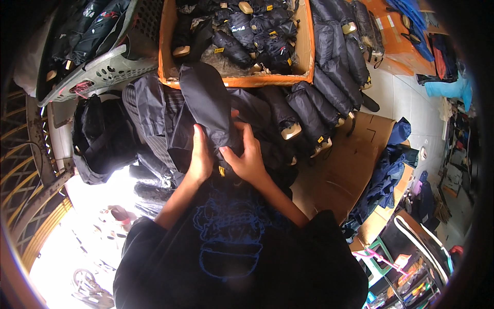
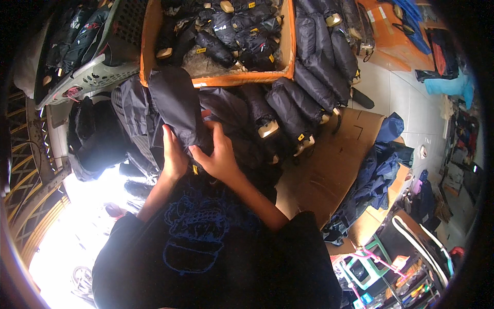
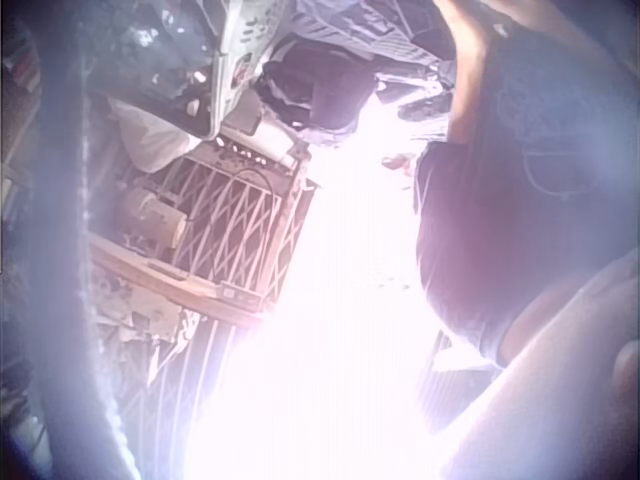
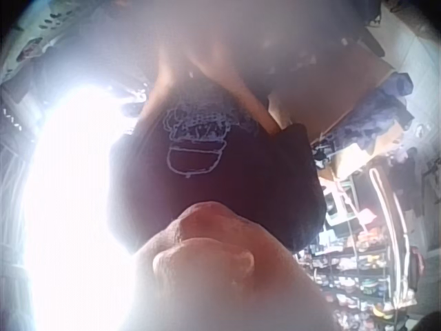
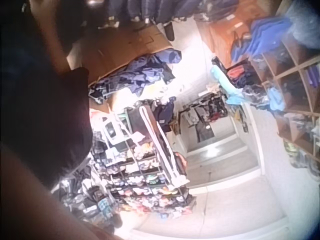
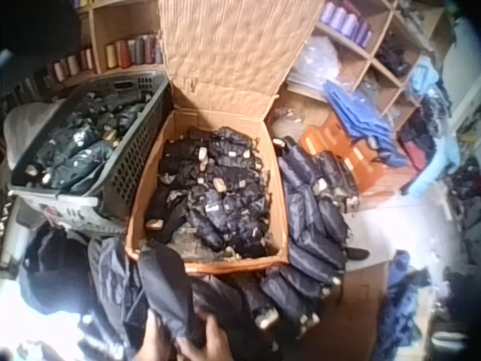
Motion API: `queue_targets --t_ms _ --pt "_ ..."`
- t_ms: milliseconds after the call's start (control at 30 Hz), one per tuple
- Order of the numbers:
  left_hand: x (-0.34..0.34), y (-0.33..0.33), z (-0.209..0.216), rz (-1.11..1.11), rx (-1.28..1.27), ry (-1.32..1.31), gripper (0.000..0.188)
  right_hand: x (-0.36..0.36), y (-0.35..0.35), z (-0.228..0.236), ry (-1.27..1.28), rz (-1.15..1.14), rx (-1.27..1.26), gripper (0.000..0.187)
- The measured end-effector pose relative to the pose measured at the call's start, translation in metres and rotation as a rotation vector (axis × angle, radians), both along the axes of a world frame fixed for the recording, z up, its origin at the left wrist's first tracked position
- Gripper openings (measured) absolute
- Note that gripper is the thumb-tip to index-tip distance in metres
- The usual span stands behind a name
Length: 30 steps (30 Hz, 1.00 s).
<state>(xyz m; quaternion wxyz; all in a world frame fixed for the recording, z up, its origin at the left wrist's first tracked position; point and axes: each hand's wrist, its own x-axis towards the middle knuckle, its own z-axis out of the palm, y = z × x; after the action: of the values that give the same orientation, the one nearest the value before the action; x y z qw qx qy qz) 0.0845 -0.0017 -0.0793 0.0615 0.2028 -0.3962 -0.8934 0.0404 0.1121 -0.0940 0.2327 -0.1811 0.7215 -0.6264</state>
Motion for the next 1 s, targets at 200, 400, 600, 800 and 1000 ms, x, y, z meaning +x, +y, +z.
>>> queue_targets --t_ms 200,400,600,800,1000 --pt "-0.010 -0.016 -0.002 -0.109 -0.036 0.229 0.068 -0.001 -0.006 0.004 0.014 0.023 -0.141 0.054" --pt "-0.002 -0.009 0.001 -0.050 -0.098 0.017 0.050 0.005 -0.004 0.000 -0.032 0.000 -0.093 0.053" --pt "0.009 -0.003 -0.012 0.048 -0.028 -0.001 0.051 0.004 -0.003 0.012 0.051 0.015 0.130 0.051" --pt "0.011 -0.001 -0.019 0.011 -0.056 -0.040 0.051 0.003 0.004 0.024 0.091 0.079 0.578 0.054" --pt "0.011 -0.003 -0.018 0.017 -0.006 -0.020 0.048 -0.005 0.010 0.028 0.190 0.175 0.470 0.058"
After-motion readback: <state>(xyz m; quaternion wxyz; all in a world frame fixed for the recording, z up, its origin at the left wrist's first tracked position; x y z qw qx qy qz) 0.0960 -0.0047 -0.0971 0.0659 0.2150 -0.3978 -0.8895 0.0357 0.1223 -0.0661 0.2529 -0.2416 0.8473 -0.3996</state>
